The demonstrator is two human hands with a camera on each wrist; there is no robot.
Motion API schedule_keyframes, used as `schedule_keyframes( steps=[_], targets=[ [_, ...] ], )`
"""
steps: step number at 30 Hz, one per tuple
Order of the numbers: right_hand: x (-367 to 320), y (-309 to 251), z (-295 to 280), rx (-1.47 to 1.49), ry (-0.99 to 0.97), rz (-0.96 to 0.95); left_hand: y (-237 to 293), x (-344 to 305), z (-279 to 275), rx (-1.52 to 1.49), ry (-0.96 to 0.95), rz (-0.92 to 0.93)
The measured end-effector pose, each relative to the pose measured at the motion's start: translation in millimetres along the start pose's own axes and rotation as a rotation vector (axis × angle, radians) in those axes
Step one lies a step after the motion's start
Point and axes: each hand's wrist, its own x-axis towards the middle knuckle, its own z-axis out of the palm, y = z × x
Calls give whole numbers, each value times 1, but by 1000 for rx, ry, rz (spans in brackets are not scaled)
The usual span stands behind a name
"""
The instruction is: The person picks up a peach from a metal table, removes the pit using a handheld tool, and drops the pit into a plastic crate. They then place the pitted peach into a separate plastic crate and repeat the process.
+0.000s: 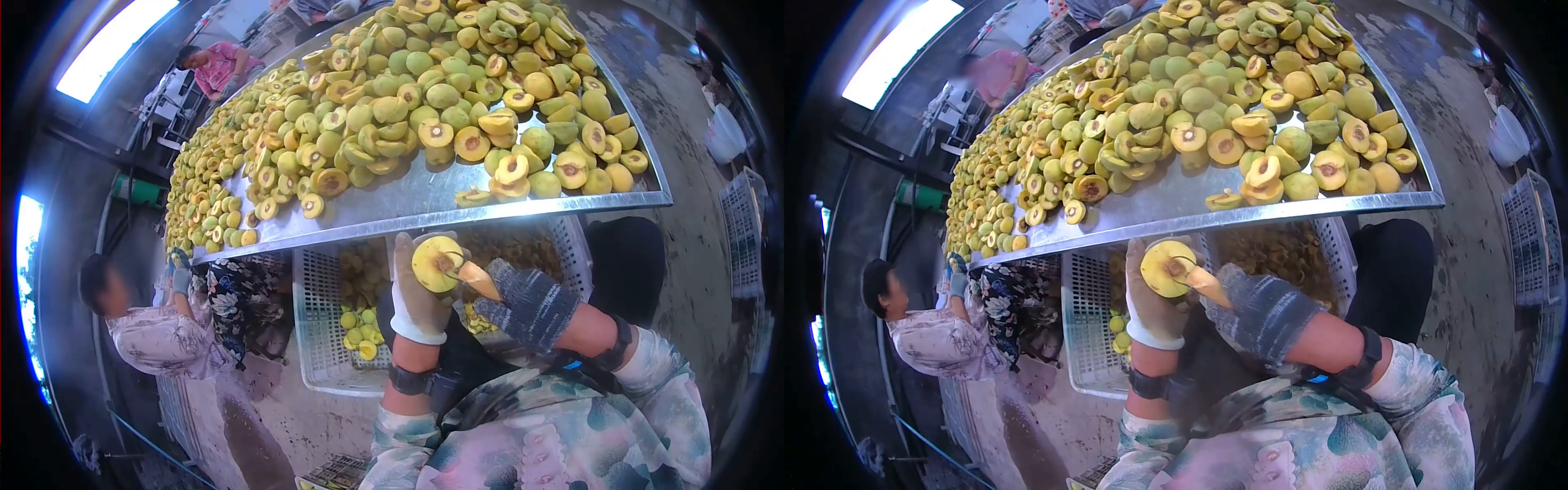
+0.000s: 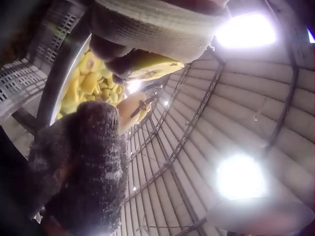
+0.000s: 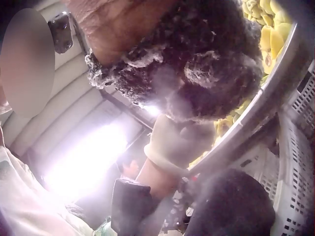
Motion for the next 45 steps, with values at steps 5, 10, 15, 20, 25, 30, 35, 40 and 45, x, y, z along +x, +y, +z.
schedule_keyframes(
  steps=[5, 10, 15, 20, 25, 30, 35, 40, 45],
  targets=[
    [-4, -3, -1, -75, -55, 81, -15, -4, 5, 90, 22, 128],
    [-12, -5, -12, -195, -209, 144, -27, -13, 3, 432, 82, 361],
    [-17, -11, -32, -223, -334, 189, -18, -16, 2, 745, 16, 347],
    [-21, -2, -30, -34, -381, 216, -9, -13, 2, 861, -101, 141],
    [-25, 12, -8, 69, -198, 128, -36, -12, -11, 580, -211, 458],
    [-26, 16, 5, 73, -163, 64, -65, 6, 1, 508, 85, 958],
    [-31, 25, -2, 677, -436, 320, -49, -4, 17, 286, -127, 530],
    [-45, 20, -18, 1149, -391, 472, -52, 21, 13, 31, -364, 260],
    [-41, 106, 22, 270, -281, 501, -22, 34, -7, -77, 36, 526]
  ],
)
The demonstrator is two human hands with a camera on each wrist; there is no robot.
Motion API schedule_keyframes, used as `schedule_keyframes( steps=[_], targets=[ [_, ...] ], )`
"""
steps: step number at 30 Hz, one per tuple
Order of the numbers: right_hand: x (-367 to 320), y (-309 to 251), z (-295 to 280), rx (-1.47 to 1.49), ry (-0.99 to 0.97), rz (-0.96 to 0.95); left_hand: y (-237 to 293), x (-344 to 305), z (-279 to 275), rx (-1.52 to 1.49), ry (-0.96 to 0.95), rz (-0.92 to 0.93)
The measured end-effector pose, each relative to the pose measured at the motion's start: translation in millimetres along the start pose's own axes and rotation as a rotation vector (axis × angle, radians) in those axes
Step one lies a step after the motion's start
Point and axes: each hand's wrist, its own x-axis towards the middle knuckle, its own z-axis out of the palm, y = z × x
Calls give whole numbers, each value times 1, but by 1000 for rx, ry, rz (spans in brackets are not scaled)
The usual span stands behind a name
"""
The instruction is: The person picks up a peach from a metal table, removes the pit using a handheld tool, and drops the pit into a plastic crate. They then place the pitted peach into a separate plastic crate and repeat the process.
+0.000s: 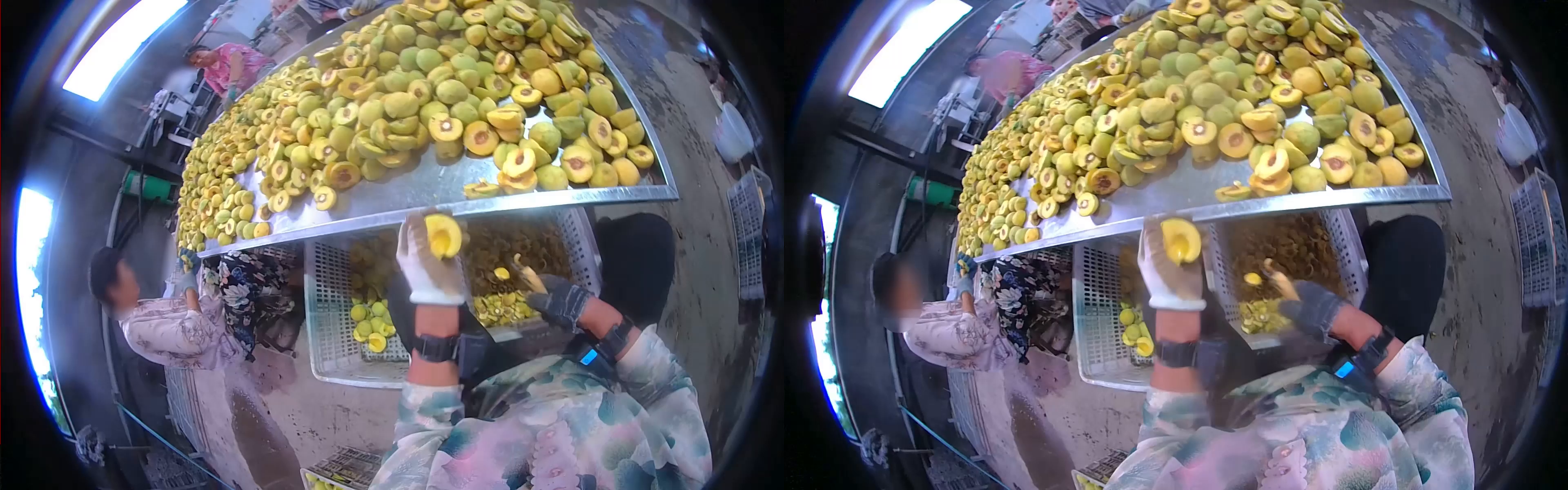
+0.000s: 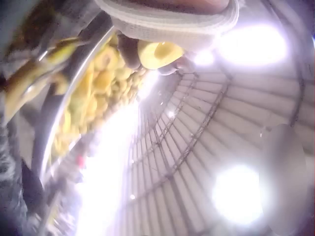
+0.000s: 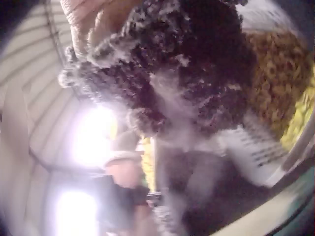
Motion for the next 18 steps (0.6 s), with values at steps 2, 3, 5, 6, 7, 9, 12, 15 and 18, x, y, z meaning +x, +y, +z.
schedule_keyframes(
  steps=[2, 3, 5, 6, 7, 9, 12, 15, 18],
  targets=[
    [11, 21, -3, -178, 76, -63, 24, 2, -24, 141, -6, 54],
    [10, 17, -5, -159, 9, -14, 31, 7, -46, 200, -8, 68],
    [12, 27, -3, -144, -62, 21, 58, 15, -80, 303, 149, 35],
    [16, 42, 1, -164, -16, -72, 62, 29, -114, 460, 248, 123],
    [21, 48, 3, -183, 30, -166, 76, 37, -137, 729, 214, 193],
    [15, 27, -3, -155, -18, -19, 106, 57, -179, 1205, 165, -67],
    [18, 37, -1, -167, -38, 106, 134, 71, -206, 2296, 52, -162],
    [25, 56, 4, -195, -9, 108, 155, 112, -205, 1952, 224, 180],
    [30, 71, 5, -99, 0, 154, 148, 143, -151, 2023, 278, 340]
  ],
)
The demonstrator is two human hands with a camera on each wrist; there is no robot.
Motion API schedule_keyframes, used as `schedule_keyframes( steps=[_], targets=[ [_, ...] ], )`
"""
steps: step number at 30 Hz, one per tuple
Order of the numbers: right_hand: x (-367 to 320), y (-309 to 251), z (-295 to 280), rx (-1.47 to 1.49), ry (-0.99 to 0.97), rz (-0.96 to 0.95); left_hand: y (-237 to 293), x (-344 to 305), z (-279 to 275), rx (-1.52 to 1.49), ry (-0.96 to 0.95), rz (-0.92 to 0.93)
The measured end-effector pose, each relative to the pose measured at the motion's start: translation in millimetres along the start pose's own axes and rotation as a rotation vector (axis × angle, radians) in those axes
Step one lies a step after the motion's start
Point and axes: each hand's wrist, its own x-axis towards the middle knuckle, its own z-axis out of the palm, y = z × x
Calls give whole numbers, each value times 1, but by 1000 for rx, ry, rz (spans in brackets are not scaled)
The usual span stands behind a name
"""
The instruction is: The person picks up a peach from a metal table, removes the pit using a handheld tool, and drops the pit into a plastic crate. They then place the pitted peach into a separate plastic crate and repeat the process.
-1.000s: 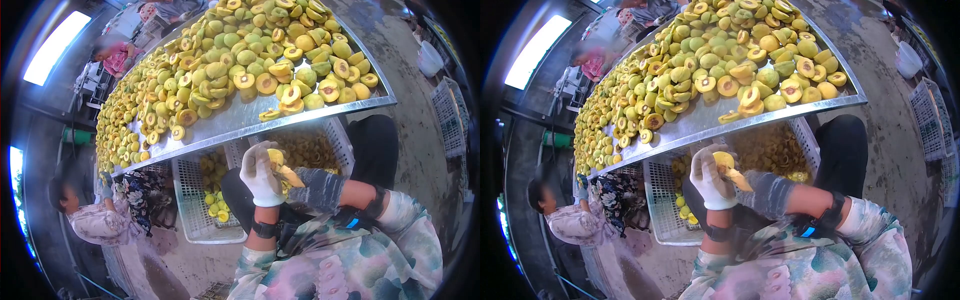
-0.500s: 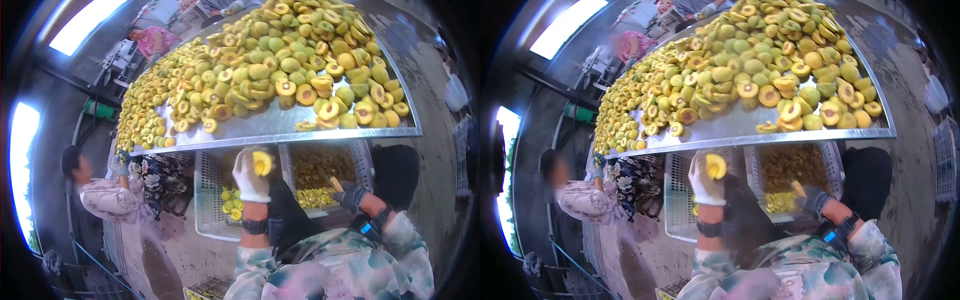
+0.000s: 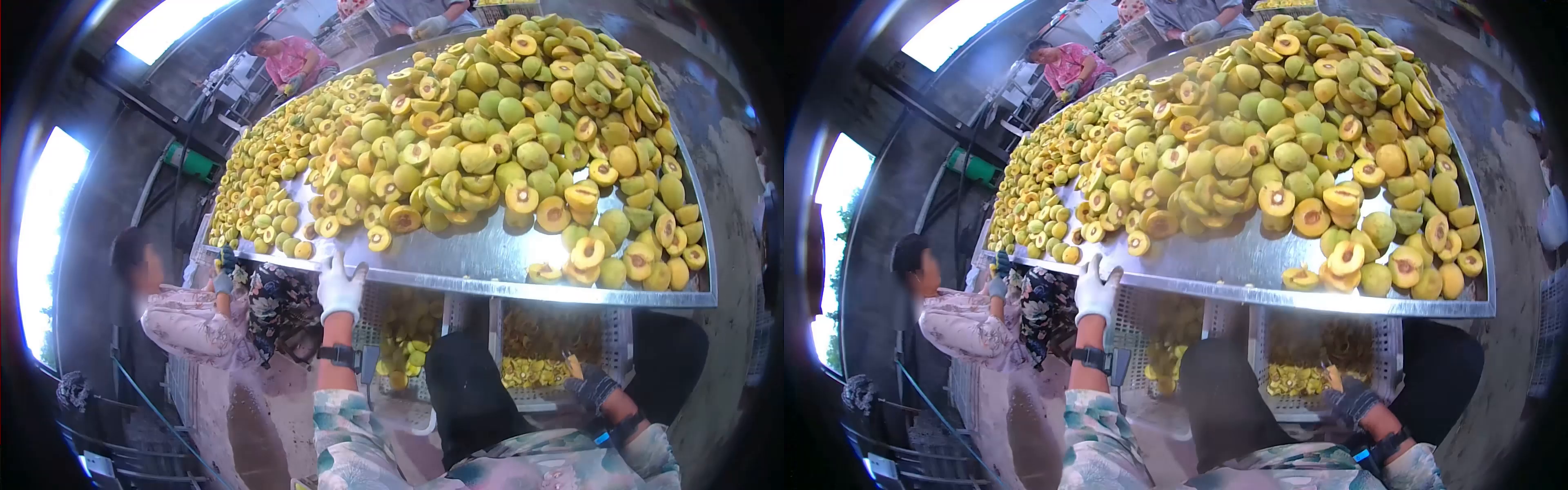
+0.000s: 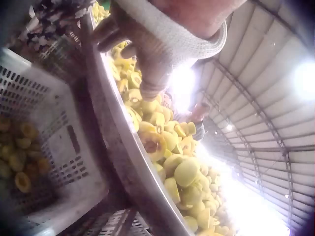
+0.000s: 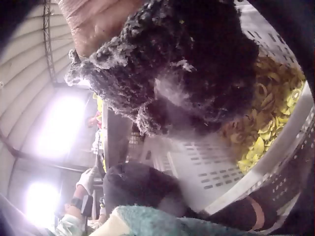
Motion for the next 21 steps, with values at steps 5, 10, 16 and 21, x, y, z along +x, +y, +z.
schedule_keyframes(
  steps=[5, 10, 16, 21],
  targets=[
    [-4, -7, -8, -146, 3, 75, 25, 61, 49, 244, -135, -49],
    [4, -5, -5, -209, -14, -19, 45, 71, 84, -255, -125, -147],
    [-13, -46, -14, 244, -106, 12, 53, 31, 62, -1683, -167, -469],
    [-43, -126, -22, 426, -34, -210, 118, -66, -7, -2021, -302, -507]
  ],
)
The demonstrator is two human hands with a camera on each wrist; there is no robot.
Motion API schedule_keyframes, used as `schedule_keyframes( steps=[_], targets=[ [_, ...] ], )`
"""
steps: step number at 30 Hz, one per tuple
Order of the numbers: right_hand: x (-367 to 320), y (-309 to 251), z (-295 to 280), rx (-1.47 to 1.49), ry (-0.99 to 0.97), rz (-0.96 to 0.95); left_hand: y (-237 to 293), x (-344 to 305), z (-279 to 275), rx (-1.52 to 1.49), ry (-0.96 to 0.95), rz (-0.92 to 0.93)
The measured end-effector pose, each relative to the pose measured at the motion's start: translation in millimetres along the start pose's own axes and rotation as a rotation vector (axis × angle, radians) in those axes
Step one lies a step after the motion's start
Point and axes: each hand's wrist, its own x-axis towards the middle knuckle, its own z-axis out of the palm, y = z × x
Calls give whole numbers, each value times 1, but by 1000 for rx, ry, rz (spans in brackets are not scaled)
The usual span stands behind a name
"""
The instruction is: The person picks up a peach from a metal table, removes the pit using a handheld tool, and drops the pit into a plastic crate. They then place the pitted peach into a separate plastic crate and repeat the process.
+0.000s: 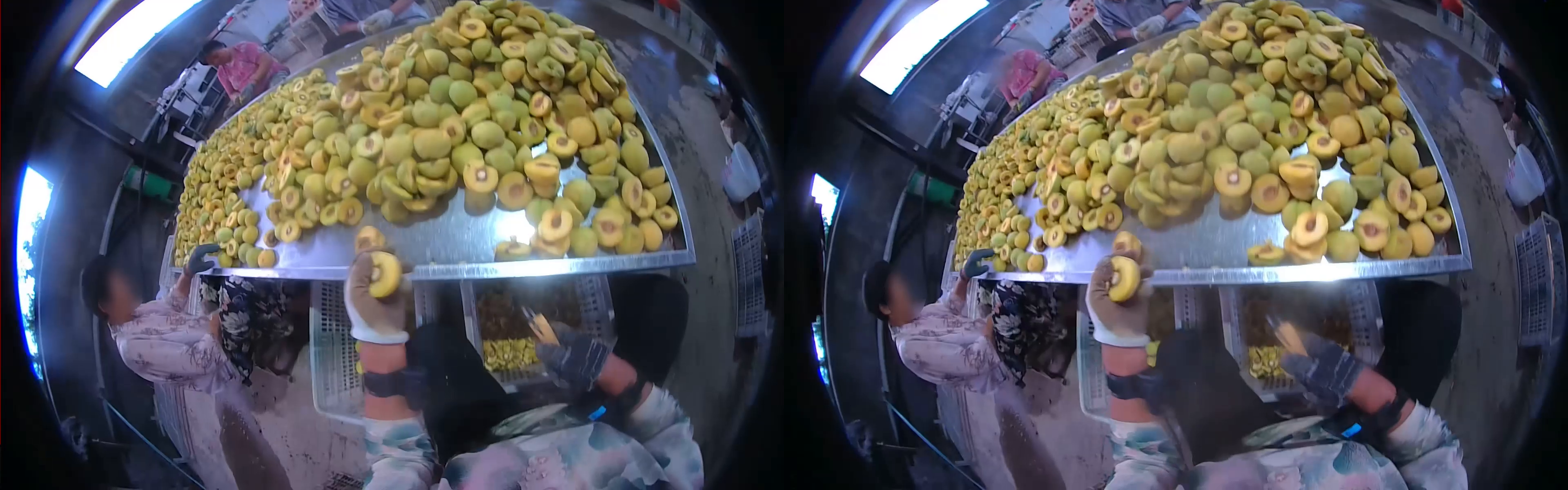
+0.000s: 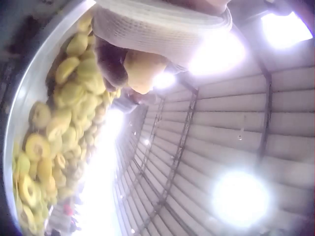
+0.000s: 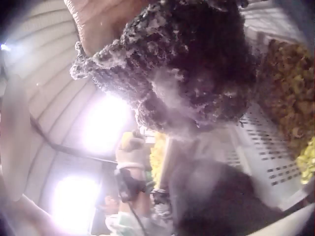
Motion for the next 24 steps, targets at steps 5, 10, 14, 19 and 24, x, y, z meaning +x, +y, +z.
schedule_keyframes(
  steps=[5, 10, 14, 19, 24],
  targets=[
    [-15, -44, 29, -151, -59, -263, -35, -61, 13, -125, -153, -123],
    [-30, -45, 50, -351, -16, -355, -50, -98, 27, 359, -168, 190],
    [-36, -30, 56, -438, 115, -444, -54, -118, 33, 446, -213, 261],
    [-44, -27, 58, -379, 156, -421, -63, -135, 42, 546, -161, 376],
    [-47, -19, 60, -440, 104, -357, -79, -140, 39, 577, -79, 468]
  ],
)
